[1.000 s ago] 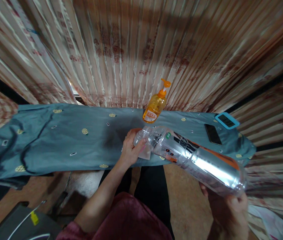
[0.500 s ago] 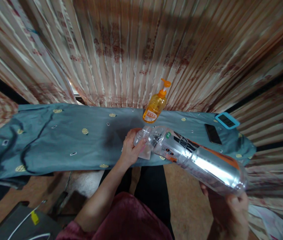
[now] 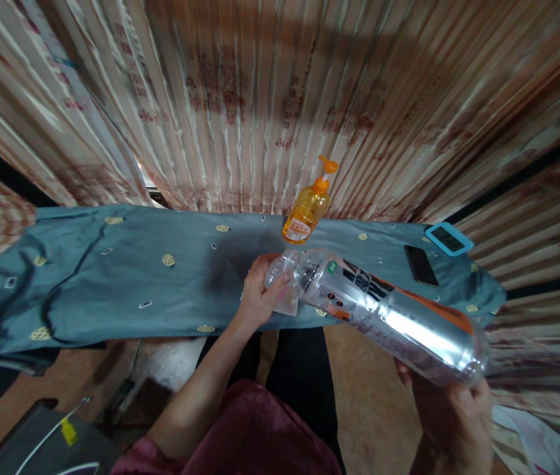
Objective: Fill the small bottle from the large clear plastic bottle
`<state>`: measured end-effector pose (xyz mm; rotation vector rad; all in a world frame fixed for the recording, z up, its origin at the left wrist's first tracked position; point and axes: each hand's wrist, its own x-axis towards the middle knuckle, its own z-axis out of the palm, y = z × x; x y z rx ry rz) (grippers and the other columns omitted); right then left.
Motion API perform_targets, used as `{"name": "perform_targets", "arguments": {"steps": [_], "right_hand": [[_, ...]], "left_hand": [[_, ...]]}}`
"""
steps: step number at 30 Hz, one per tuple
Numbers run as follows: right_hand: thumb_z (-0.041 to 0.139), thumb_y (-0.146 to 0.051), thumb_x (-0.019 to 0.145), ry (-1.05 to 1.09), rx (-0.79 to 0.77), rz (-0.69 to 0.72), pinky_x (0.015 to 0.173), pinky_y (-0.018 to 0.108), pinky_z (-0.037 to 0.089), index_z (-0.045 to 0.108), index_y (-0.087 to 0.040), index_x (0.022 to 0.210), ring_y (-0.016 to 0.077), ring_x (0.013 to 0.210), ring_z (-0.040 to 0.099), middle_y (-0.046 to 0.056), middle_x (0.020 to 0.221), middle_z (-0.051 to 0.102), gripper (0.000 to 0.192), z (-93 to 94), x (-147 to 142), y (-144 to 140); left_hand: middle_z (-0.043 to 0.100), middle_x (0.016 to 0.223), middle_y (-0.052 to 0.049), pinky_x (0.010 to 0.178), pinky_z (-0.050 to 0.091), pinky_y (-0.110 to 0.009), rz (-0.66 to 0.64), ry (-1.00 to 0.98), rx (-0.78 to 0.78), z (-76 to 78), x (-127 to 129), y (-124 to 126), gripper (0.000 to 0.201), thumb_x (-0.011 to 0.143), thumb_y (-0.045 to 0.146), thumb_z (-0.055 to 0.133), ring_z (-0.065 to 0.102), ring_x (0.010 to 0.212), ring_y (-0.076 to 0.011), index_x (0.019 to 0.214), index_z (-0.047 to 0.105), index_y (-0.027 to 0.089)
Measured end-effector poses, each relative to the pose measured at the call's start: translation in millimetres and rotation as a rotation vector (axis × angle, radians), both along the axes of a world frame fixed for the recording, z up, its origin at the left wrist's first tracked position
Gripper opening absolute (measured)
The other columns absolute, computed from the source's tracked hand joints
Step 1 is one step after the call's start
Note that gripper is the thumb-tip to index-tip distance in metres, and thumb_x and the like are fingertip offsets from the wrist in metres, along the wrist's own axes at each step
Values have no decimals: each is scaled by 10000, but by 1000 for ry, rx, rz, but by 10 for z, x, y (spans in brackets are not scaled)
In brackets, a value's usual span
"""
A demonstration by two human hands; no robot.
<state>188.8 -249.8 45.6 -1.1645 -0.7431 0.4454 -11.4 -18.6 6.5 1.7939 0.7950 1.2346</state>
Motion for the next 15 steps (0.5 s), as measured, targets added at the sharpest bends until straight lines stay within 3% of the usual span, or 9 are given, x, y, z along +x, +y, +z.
{"name": "perform_targets", "arguments": {"steps": [4,9,15], "right_hand": [[793,-372,758,8,-15,26,491,300,462,648,-234,1315,246,747,575,84,863,667,593,-30,41,-15],[754,-398,805,19,-35,-1,514,311,422,615,-232,1367,250,740,564,63,811,633,602,65,-77,20],[778,-394,786,37,-46,-36,535,303,475,571,-246,1425,266,848,590,69,863,633,687,46,-102,5]], "left_hand": [[713,1088,-102,933,510,-414,4,7,-6,5,0,0,346,931,464,566,659,1031,-277,1110,659,182],[719,1109,-103,949,513,-422,10,18,-11,7,-2,-2,378,932,491,561,662,1049,-281,1132,661,186],[715,1091,-105,927,510,-414,10,11,-9,7,3,-7,367,938,483,556,657,1032,-276,1123,658,183]]}}
